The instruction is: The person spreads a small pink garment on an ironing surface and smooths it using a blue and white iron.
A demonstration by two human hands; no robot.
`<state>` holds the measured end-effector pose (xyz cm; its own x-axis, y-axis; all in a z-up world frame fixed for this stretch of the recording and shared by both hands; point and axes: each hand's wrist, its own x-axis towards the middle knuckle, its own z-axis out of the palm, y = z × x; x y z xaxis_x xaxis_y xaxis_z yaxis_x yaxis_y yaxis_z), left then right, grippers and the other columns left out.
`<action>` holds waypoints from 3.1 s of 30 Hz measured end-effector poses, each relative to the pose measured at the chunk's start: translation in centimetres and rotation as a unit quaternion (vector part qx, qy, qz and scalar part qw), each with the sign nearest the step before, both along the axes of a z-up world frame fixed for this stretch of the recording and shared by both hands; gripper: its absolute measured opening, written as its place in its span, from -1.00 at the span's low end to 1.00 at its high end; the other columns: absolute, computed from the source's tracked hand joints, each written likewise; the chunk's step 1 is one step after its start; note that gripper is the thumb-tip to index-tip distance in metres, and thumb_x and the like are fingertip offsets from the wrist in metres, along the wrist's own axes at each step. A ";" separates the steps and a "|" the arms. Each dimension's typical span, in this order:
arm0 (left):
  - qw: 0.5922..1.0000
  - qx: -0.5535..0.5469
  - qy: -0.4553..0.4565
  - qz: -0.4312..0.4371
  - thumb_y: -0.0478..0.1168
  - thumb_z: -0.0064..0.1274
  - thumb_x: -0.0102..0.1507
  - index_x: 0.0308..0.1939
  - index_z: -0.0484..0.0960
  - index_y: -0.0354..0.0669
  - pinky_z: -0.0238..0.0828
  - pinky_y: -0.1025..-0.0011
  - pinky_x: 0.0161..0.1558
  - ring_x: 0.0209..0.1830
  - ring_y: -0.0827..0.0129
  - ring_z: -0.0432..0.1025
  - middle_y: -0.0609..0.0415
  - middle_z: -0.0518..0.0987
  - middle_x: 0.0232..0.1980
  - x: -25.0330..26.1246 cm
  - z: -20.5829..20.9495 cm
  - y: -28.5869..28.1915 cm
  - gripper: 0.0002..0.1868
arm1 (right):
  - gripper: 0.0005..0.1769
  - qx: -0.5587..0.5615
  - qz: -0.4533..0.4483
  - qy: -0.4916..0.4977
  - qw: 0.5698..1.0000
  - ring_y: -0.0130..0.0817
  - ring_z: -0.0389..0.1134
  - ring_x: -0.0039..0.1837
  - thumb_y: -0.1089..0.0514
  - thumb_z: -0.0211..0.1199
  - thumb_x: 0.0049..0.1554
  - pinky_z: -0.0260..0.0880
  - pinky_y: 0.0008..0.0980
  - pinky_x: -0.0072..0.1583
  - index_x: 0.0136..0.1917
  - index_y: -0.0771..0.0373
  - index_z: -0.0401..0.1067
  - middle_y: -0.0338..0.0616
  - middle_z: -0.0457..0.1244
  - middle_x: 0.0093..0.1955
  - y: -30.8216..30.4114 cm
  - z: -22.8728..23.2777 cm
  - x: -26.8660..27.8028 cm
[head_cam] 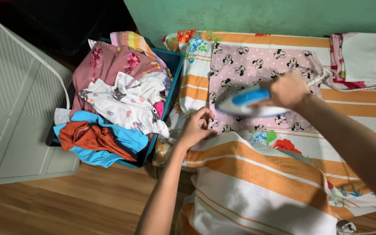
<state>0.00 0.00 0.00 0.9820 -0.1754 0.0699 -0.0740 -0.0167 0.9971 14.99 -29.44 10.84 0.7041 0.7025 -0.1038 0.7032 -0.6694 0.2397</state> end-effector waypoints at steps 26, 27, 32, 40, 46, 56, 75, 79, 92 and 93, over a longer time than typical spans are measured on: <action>0.990 0.021 0.106 -0.093 -0.35 0.40 -0.04 0.32 0.46 -0.05 0.51 0.53 -0.33 -0.24 0.57 0.51 0.24 0.45 0.26 2.1 2.4 1.5 -0.17 | -0.03 0.045 -0.164 -0.006 0.985 -0.17 0.48 -0.35 -0.82 -0.04 0.02 0.49 -0.18 -0.28 0.03 0.06 0.55 -0.05 0.39 -0.34 5.0 -0.2 5.3; 0.991 0.022 0.087 -0.095 -0.36 0.41 -0.01 0.35 0.46 -0.06 0.52 0.52 -0.22 -0.13 0.54 0.50 0.21 0.44 0.32 2.0 1.8 1.4 -0.16 | -0.03 0.049 -0.170 0.002 0.984 -0.16 0.47 -0.33 -0.82 -0.03 0.02 0.48 -0.17 -0.26 -0.01 0.07 0.57 -0.05 0.39 -0.34 5.1 -0.3 5.6; 0.982 0.002 0.164 -0.093 -0.38 0.32 -0.06 0.36 0.41 -0.01 0.50 0.46 -0.30 -0.23 0.44 0.49 0.20 0.41 0.39 2.2 0.8 1.7 -0.12 | -0.03 -0.017 -0.097 0.052 0.994 -0.12 0.51 -0.29 -0.79 -0.01 -0.14 0.53 -0.14 -0.14 0.16 -0.10 0.55 -0.03 0.42 -0.33 4.4 0.8 4.9; 0.987 0.007 0.134 -0.084 -0.39 0.37 -0.03 0.39 0.40 0.01 0.46 0.50 -0.34 -0.28 0.44 0.45 0.15 0.41 0.38 1.6 2.6 1.3 -0.10 | 0.00 0.033 -0.163 0.008 0.986 -0.11 0.48 -0.26 -0.85 -0.05 0.04 0.49 -0.15 -0.16 -0.02 0.06 0.61 -0.01 0.43 -0.30 5.0 -0.1 5.9; 0.984 -0.009 0.160 -0.072 -0.42 0.38 -0.05 0.37 0.38 0.04 0.48 0.48 -0.37 -0.28 0.48 0.51 0.04 0.47 0.24 1.3 4.0 1.0 -0.08 | -0.07 -0.036 -0.103 0.048 0.993 -0.15 0.53 -0.19 -0.82 -0.04 -0.12 0.55 -0.17 -0.07 0.08 -0.12 0.57 -0.07 0.45 -0.25 4.2 1.8 3.5; 0.996 -0.032 0.070 -0.035 -0.46 0.37 -0.02 0.39 0.38 0.00 0.57 0.49 -0.11 0.02 0.46 0.55 0.10 0.57 0.18 0.2 3.9 0.1 -0.09 | -0.09 -0.029 -0.104 0.064 0.992 -0.07 0.51 -0.14 -0.79 0.00 -0.16 0.53 -0.08 -0.03 0.05 -0.12 0.57 -0.03 0.45 -0.21 5.1 2.8 2.0; 0.999 -0.003 0.046 -0.011 -0.47 0.36 -0.05 0.37 0.40 -0.07 0.56 0.46 -0.27 -0.03 0.38 0.53 0.14 0.40 0.32 -0.3 4.3 -0.1 -0.10 | 0.01 0.113 -0.238 0.089 0.960 0.07 0.50 -0.06 -0.76 0.03 0.01 0.51 -0.02 0.02 -0.18 0.28 0.61 0.18 0.42 -0.16 6.1 1.9 0.2; 0.995 -0.012 0.093 -0.016 -0.45 0.34 -0.05 0.39 0.37 -0.02 0.50 0.46 -0.42 -0.11 0.42 0.54 0.10 0.48 0.23 -0.3 4.6 -0.2 -0.08 | -0.04 0.081 -0.188 0.112 0.972 0.08 0.51 -0.06 -0.73 0.02 -0.01 0.51 -0.03 0.05 -0.12 0.22 0.59 0.16 0.43 -0.16 5.3 2.5 -0.7; 0.994 -0.007 0.107 -0.005 -0.44 0.32 -0.05 0.38 0.36 0.01 0.45 0.47 -0.47 -0.32 0.50 0.51 0.09 0.62 -0.09 -0.5 5.0 0.0 -0.08 | -0.09 0.032 -0.210 0.117 0.970 0.00 0.53 -0.09 -0.71 0.00 -0.02 0.53 -0.06 0.04 -0.07 0.14 0.59 0.08 0.45 -0.18 4.3 3.7 -1.1; 0.993 -0.009 0.117 -0.009 -0.43 0.32 -0.05 0.39 0.35 0.02 0.44 0.48 -0.47 -0.34 0.50 0.51 0.07 0.63 -0.12 -0.5 5.0 0.0 -0.08 | -0.09 0.021 -0.202 0.100 0.974 -0.01 0.53 -0.09 -0.72 0.00 -0.02 0.53 -0.08 0.04 -0.05 0.14 0.58 0.08 0.45 -0.17 4.2 3.7 -1.2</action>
<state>-0.51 0.05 5.04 0.9687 -0.1933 -0.1558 0.1587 -0.0005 0.9873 13.77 -25.26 14.56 0.8927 0.3791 -0.2439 0.4102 -0.9074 0.0911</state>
